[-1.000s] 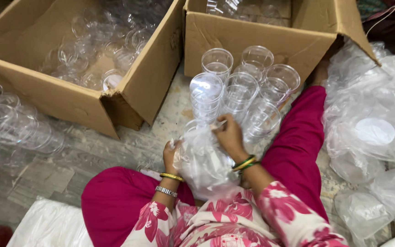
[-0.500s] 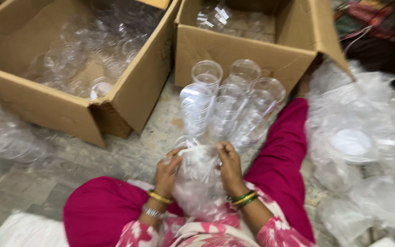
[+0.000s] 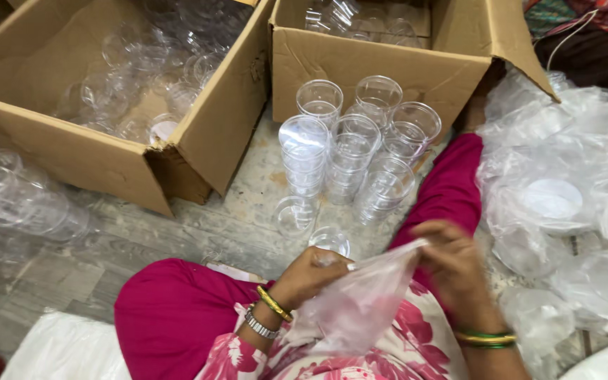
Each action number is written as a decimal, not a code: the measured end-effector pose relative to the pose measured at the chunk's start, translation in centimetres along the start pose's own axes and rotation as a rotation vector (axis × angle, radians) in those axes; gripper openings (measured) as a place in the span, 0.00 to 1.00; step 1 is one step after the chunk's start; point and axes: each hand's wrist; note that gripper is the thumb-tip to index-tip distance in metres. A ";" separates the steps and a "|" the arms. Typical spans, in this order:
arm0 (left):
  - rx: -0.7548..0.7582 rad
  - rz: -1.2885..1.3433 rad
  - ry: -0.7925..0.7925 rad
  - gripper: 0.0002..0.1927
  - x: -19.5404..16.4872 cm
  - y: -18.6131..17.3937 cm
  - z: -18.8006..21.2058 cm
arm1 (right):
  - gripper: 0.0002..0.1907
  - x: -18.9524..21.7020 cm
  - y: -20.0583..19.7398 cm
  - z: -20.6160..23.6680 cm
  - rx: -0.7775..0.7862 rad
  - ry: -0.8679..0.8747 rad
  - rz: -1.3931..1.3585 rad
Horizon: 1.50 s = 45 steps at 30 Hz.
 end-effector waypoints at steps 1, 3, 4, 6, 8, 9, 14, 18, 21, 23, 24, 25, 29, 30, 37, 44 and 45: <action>0.089 0.035 0.061 0.14 -0.2 0.3 0.1 | 0.15 3.4 -0.1 0.6 -0.139 -0.091 0.263; 0.269 0.115 0.194 0.15 -0.7 0.6 0.3 | 0.18 9.6 -0.2 1.1 -0.342 -0.479 0.615; 0.226 -0.044 0.197 0.15 -0.9 0.7 0.4 | 0.19 11.9 -0.1 0.7 -0.389 -0.645 0.717; 0.130 -0.384 0.181 0.16 -1.5 0.4 0.8 | 0.21 14.1 0.4 -3.4 -0.418 -0.772 0.938; 0.025 -0.401 0.183 0.15 -2.2 -0.2 1.2 | 0.23 13.6 1.3 -11.6 -0.387 -0.719 1.201; -0.025 -0.409 0.183 0.15 -2.6 -0.5 1.4 | 0.24 12.5 1.6 -15.3 -0.362 -0.657 1.272; -0.016 -0.420 0.229 0.13 -4.5 -1.5 2.7 | 0.30 7.5 -3.5 -24.8 -0.353 -0.557 1.343; -0.056 -0.282 0.156 0.16 -5.4 -0.9 3.4 | 0.35 7.1 -4.9 -25.0 -0.362 -0.541 1.335; -0.091 -0.148 0.004 0.14 -6.0 -0.5 3.7 | 0.39 8.4 -2.9 -23.3 -0.362 -0.545 1.339; -0.103 -0.127 0.029 0.12 -6.3 -0.3 3.9 | 0.41 8.5 -2.1 -23.4 -0.366 -0.547 1.336; -0.104 -0.118 0.036 0.11 -6.4 -0.3 4.1 | 0.42 8.3 -2.0 -23.9 -0.370 -0.547 1.340; -0.117 -0.109 0.052 0.11 -6.4 -0.2 4.1 | 0.44 7.7 -2.1 -24.5 -0.373 -0.547 1.342; -0.132 -0.080 0.153 0.12 -6.4 -0.1 4.4 | 0.49 6.5 -3.2 -26.8 -0.377 -0.556 1.346; -0.129 -0.079 0.190 0.12 -6.3 -0.1 4.5 | 0.50 6.8 -3.1 -26.6 -0.380 -0.561 1.343; -0.303 -0.633 0.445 0.14 -8.4 0.9 4.2 | 0.58 13.8 2.3 -10.1 -0.469 -0.800 1.132; -0.064 -0.664 0.535 0.19 -11.3 4.7 4.2 | 0.67 4.2 3.2 1.9 0.293 -0.598 0.884; -0.049 -0.634 0.585 0.18 -11.3 5.1 4.4 | 0.63 1.8 3.3 1.8 0.313 -0.414 0.772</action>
Point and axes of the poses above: each hand's wrist, its own z-axis away from the middle knuckle, its own y-axis out of the palm, x = y × z, and after that the axes turned 4 degrees about z, right-handed
